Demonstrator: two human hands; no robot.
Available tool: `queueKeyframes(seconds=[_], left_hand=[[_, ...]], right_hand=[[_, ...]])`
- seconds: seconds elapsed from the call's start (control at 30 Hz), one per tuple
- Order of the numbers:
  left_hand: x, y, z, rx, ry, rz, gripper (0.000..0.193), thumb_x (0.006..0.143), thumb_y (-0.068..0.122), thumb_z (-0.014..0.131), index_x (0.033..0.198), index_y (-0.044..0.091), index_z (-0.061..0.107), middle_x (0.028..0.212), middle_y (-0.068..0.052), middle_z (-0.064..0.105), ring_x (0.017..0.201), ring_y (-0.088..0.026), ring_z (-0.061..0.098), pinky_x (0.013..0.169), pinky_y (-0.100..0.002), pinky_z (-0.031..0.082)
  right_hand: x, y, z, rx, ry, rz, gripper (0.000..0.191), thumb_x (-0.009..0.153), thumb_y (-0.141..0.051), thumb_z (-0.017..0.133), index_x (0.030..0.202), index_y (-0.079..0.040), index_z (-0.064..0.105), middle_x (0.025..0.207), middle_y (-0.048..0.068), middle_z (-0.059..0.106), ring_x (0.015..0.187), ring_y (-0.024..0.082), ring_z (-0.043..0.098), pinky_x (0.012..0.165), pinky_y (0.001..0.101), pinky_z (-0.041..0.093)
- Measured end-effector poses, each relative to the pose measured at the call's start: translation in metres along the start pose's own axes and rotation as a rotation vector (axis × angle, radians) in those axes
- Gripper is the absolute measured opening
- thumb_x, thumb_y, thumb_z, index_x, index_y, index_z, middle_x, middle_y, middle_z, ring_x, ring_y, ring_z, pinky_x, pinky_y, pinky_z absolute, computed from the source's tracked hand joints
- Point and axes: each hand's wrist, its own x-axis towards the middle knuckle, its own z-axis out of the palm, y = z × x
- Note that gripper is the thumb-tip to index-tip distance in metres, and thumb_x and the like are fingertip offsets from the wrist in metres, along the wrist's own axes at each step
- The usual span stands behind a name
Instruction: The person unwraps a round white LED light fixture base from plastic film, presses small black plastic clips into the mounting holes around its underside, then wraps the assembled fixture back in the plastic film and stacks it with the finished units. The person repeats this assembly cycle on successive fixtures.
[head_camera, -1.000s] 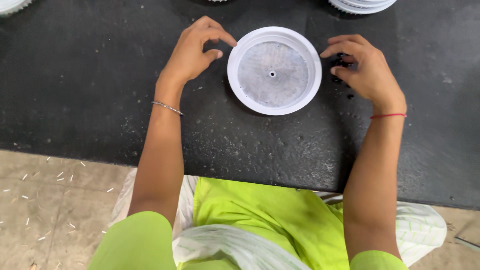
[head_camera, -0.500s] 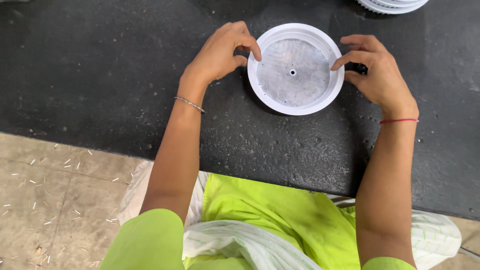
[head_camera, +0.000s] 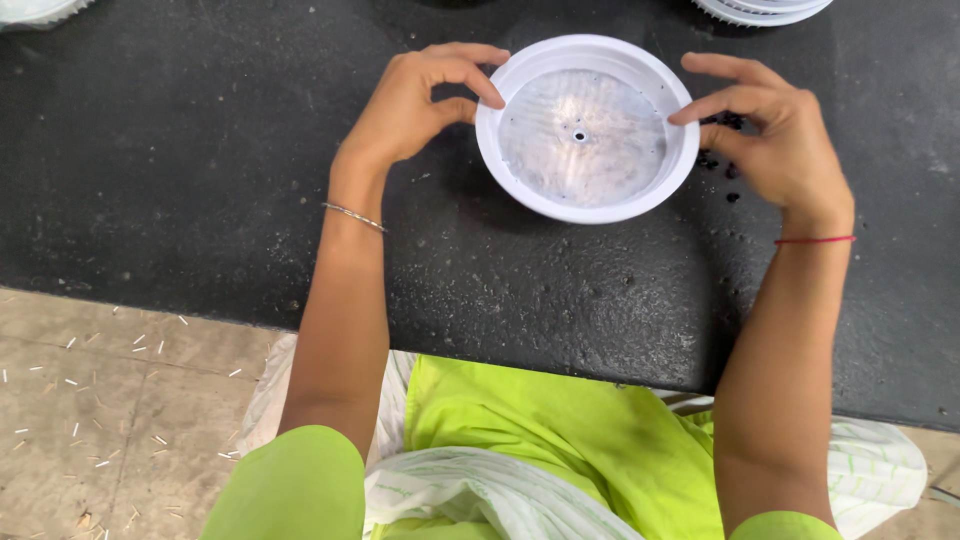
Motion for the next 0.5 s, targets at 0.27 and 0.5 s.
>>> queueKeyframes(seconds=[0.27, 0.5], left_hand=[[0.004, -0.007, 0.004, -0.298, -0.003, -0.193, 0.014, 0.095, -0.005, 0.071, 0.106, 0.005, 0.075, 0.101, -0.004, 0.077, 0.099, -0.013, 0.075, 0.092, -0.03, 0.063], [0.006, -0.008, 0.007, -0.486, -0.062, -0.233, 0.034, 0.095, -0.009, 0.069, 0.127, 0.002, 0.066, 0.106, -0.005, 0.072, 0.099, -0.014, 0.073, 0.09, -0.031, 0.066]], right_hand=[[0.006, 0.02, 0.01, 0.497, 0.149, 0.159, 0.012, 0.108, 0.001, 0.072, 0.12, 0.004, 0.073, 0.109, 0.012, 0.075, 0.099, 0.016, 0.073, 0.095, 0.0318, 0.063], [0.009, 0.027, 0.016, 0.547, 0.154, 0.226, 0.014, 0.11, -0.001, 0.066, 0.12, 0.007, 0.07, 0.107, 0.011, 0.074, 0.097, 0.016, 0.074, 0.089, 0.0304, 0.065]])
